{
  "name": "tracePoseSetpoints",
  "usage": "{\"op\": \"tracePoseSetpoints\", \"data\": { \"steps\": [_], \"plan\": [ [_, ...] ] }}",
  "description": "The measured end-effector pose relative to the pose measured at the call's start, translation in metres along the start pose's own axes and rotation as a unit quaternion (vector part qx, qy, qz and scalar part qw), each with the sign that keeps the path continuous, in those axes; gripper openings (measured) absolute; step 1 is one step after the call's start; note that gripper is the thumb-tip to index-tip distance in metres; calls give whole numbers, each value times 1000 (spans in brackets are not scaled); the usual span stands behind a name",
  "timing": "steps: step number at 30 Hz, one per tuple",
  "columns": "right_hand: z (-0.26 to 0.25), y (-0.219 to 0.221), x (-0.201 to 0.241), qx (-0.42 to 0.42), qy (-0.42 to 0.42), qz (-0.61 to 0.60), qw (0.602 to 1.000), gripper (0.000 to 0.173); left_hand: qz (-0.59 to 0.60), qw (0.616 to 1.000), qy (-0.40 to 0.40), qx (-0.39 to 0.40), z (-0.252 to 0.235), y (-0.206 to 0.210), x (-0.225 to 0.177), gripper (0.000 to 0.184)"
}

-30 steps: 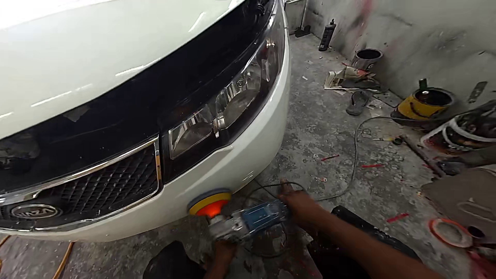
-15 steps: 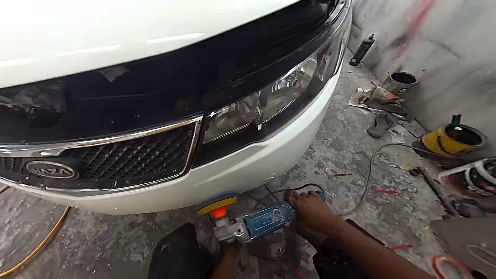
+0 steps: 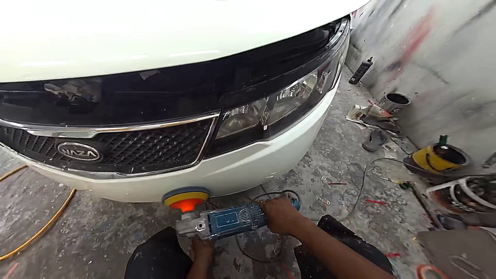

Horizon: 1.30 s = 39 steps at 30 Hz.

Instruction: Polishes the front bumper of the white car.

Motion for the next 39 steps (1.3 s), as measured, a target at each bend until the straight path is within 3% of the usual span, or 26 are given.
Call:
{"op": "tracePoseSetpoints", "data": {
  "steps": [2,5,8,11,16,20,22,24,26,28,30,33,37,39],
  "plan": [
    [9,6,-33,7,26,-4,1000,50,43,995,-57,71,-8,20,-15,82],
    [17,17,-76,22,47,2,999,66,-13,992,-9,128,-7,47,-38,68],
    [26,15,-103,30,69,8,997,59,-39,986,25,161,-16,70,-51,63],
    [24,16,-102,40,87,22,995,55,-45,984,26,168,-20,78,-43,64],
    [7,5,-47,31,90,44,994,60,49,994,-4,95,-31,49,-7,70],
    [3,-16,31,39,82,53,994,49,150,988,-22,21,-31,1,25,85],
    [3,-29,71,39,64,55,996,48,297,953,-3,-60,-37,-19,41,77],
    [3,-41,104,27,38,60,997,46,387,913,7,-130,-43,-43,41,57],
    [5,-53,126,10,23,68,997,45,378,912,-8,-157,-42,-70,31,53],
    [11,-62,130,0,26,79,997,45,313,938,-17,-146,-37,-81,20,61],
    [21,-65,115,9,36,83,996,47,220,969,-30,-106,-30,-78,15,76],
    [34,-47,61,35,50,60,996,54,144,989,30,-32,-12,-52,-1,81],
    [50,0,-31,54,35,-24,998,67,-13,991,21,135,14,-17,-53,55],
    [53,22,-62,67,30,-70,995,62,-70,975,10,210,18,0,-64,41]
  ]
}}
Point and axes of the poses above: each hand's wrist, its own z-axis away from the middle knuckle, its own y-axis out of the palm, x = y × z, the point moved 3 cm from there along -z, towards the middle knuckle, and after that the axes turned 14 degrees about x, right-handed, at the moved point
